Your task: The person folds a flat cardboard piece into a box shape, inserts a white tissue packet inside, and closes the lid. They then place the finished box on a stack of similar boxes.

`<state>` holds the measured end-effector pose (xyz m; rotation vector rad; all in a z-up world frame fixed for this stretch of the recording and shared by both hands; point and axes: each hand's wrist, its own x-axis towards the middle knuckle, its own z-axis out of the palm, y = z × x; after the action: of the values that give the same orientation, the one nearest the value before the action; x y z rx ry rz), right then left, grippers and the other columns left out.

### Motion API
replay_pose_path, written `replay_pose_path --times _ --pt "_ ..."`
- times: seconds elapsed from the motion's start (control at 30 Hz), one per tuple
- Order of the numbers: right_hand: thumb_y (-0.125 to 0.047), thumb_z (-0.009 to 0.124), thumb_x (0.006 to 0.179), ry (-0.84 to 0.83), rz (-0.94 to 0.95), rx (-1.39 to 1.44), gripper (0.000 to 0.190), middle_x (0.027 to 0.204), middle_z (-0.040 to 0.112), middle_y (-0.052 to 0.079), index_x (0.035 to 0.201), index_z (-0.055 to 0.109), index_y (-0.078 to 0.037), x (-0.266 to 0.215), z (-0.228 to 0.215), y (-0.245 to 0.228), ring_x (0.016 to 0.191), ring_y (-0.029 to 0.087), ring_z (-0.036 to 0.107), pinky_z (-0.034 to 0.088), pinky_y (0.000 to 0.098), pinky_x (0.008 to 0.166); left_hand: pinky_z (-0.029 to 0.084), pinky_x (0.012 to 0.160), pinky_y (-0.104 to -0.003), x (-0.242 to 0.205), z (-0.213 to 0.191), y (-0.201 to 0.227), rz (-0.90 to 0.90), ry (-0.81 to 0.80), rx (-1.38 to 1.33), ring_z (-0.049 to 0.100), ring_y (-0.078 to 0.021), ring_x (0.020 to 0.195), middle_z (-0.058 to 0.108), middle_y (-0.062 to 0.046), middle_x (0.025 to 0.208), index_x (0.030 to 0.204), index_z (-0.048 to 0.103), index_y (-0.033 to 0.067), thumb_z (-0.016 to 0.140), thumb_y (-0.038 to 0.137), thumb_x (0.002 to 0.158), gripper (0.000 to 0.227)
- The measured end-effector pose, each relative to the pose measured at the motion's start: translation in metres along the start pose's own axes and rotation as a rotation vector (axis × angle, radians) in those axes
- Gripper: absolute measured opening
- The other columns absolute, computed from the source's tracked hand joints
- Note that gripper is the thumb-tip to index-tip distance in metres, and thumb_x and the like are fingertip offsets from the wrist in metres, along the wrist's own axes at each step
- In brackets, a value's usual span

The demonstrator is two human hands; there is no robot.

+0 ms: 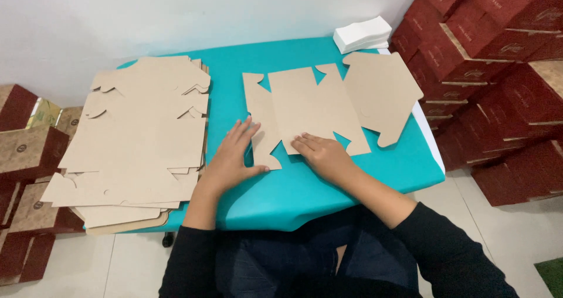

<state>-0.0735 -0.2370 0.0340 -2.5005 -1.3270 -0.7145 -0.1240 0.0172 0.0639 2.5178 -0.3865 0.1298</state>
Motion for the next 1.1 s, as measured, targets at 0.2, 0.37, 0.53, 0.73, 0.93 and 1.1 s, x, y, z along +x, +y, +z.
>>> replay_pose_path --times 0.2,0.37,0.53,0.73,0.93,1.1 --pt "-0.014 0.059 0.091 -0.018 -0.005 0.069 0.022 0.109 0.069 0.01 0.112 0.064 -0.01 0.009 0.001 -0.006 0.106 0.024 0.065 0.053 0.0331 0.086 0.011 0.115 -0.054 -0.023 -0.023 0.02 -0.069 -0.155 -0.121 0.023 -0.0333 0.141 0.03 -0.007 0.153 0.147 0.033 0.0209 0.058 0.012 0.074 0.078" --pt "-0.039 0.058 0.093 -0.18 -0.032 0.201 0.036 0.111 0.068 0.014 0.107 0.067 -0.008 0.026 -0.018 -0.014 0.113 0.029 0.06 0.048 0.0387 0.094 0.03 0.111 -0.043 -0.022 0.001 -0.023 0.014 -0.026 0.17 0.043 -0.0226 0.13 0.05 0.001 0.135 0.131 0.054 0.0224 0.059 0.005 0.081 0.053" --pt "-0.028 0.054 0.095 -0.322 0.058 0.329 0.026 0.113 0.067 0.009 0.105 0.069 -0.01 0.05 -0.005 0.009 0.119 0.027 0.055 0.044 0.039 0.099 0.039 0.106 -0.039 -0.02 0.002 -0.02 0.047 0.06 0.326 0.053 -0.018 0.121 0.064 0.004 0.118 0.114 0.066 0.0207 0.059 0.005 0.084 0.035" --pt "-0.034 0.065 0.087 -0.378 0.059 0.356 0.026 0.109 0.066 0.004 0.104 0.07 -0.014 0.069 0.003 0.006 0.114 0.02 0.055 0.044 0.0347 0.098 0.031 0.112 -0.043 -0.011 -0.004 -0.015 -0.003 0.066 0.343 0.059 -0.0171 0.115 0.07 0.002 0.1 0.098 0.069 0.0186 0.063 0.017 0.088 0.011" --pt "-0.03 0.069 0.085 -0.248 0.117 0.4 0.015 0.093 0.061 0.001 0.089 0.069 -0.015 0.073 0.011 -0.001 0.1 0.018 0.053 0.042 0.0337 0.093 0.051 0.089 -0.038 0.003 -0.016 -0.007 -0.248 0.025 0.21 0.065 -0.021 0.101 0.07 -0.002 0.091 0.097 0.066 0.0153 0.059 0.029 0.092 0.016" --pt "-0.029 0.066 0.088 -0.216 0.203 0.418 0.015 0.09 0.058 -0.002 0.084 0.067 -0.016 0.071 0.032 0.002 0.097 0.016 0.05 0.04 0.0324 0.092 0.05 0.085 -0.039 0.006 0.005 -0.018 -0.345 0.193 0.061 0.061 -0.0224 0.1 0.068 -0.003 0.087 0.107 0.062 0.013 0.062 0.037 0.091 0.029"
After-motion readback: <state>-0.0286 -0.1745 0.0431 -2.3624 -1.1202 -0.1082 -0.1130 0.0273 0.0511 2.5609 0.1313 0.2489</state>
